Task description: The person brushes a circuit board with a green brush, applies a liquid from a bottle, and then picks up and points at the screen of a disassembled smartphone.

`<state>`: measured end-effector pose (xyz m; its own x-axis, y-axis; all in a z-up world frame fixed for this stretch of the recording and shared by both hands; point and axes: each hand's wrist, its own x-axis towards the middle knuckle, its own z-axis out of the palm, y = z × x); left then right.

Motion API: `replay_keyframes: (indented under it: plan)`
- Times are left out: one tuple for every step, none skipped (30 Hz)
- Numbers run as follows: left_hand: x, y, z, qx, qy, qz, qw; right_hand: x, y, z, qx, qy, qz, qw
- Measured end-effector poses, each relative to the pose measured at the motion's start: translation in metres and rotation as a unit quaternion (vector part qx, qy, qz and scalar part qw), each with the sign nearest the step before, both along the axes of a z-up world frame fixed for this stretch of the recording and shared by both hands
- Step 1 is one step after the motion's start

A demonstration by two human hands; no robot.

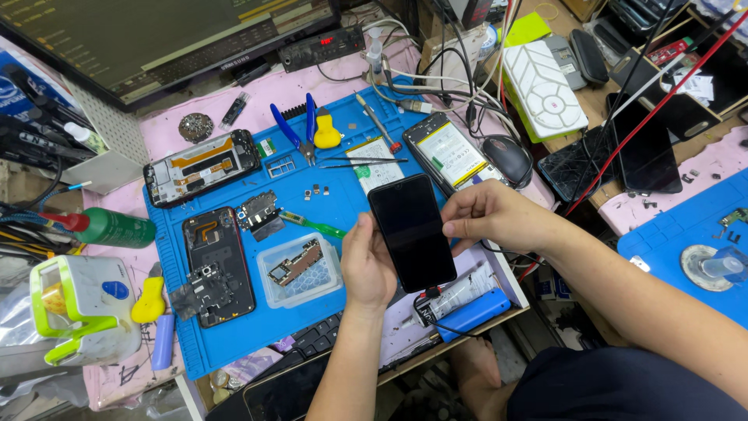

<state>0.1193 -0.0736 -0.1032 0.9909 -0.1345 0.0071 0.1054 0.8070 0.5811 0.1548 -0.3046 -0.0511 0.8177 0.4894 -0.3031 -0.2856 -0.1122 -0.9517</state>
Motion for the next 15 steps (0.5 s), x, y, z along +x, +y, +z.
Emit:
replay_keyframes:
  plan:
    - [-0.001,0.0,0.002,0.001,0.0,-0.006,1.0,0.0,0.0,0.0,0.002,0.005,-0.003,1.0]
    - [-0.001,0.001,0.003,0.003,-0.001,-0.012,1.0,0.0,0.001,0.0,0.009,0.001,0.0,1.0]
    - [-0.001,0.001,0.005,0.004,-0.002,-0.018,1.0,-0.001,0.001,0.002,0.016,-0.003,0.003,1.0]
    - [-0.001,0.002,0.006,-0.001,0.0,-0.018,1.0,-0.002,0.002,0.004,0.022,-0.007,0.005,1.0]
    - [-0.001,0.001,0.006,-0.007,0.002,-0.019,1.0,-0.003,0.005,0.006,0.01,-0.009,-0.004,1.0]
    - [0.0,0.001,0.007,-0.012,0.004,-0.02,1.0,-0.005,0.008,0.008,-0.001,-0.011,-0.013,1.0]
    - [0.0,0.001,0.008,-0.011,0.004,-0.014,1.0,-0.005,0.011,0.011,-0.013,-0.012,-0.022,1.0]
    - [0.0,0.001,0.008,-0.011,0.004,-0.007,1.0,-0.006,0.014,0.015,-0.026,-0.021,-0.025,0.999]
    - [0.001,0.0,0.008,-0.011,0.005,-0.001,1.0,-0.006,0.018,0.019,-0.038,-0.03,-0.029,0.998]
    - [0.001,0.0,0.007,-0.008,0.013,0.003,1.0,-0.007,0.02,0.024,-0.051,-0.038,-0.031,0.997]
    - [0.002,-0.001,0.007,-0.005,0.021,0.006,1.0,-0.009,0.02,0.032,-0.108,-0.088,-0.037,0.99]
    - [0.003,-0.001,0.006,-0.001,0.028,0.01,1.0,-0.013,0.018,0.041,-0.165,-0.137,-0.042,0.976]
    - [0.004,-0.001,0.006,0.0,0.027,0.007,1.0,-0.016,0.017,0.049,-0.221,-0.185,-0.048,0.956]
    - [0.003,0.0,0.005,0.001,0.026,0.006,1.0,-0.018,0.014,0.058,-0.227,-0.213,0.003,0.95]
    - [0.003,0.0,0.005,0.002,0.026,0.005,1.0,-0.021,0.01,0.069,-0.232,-0.24,0.054,0.941]
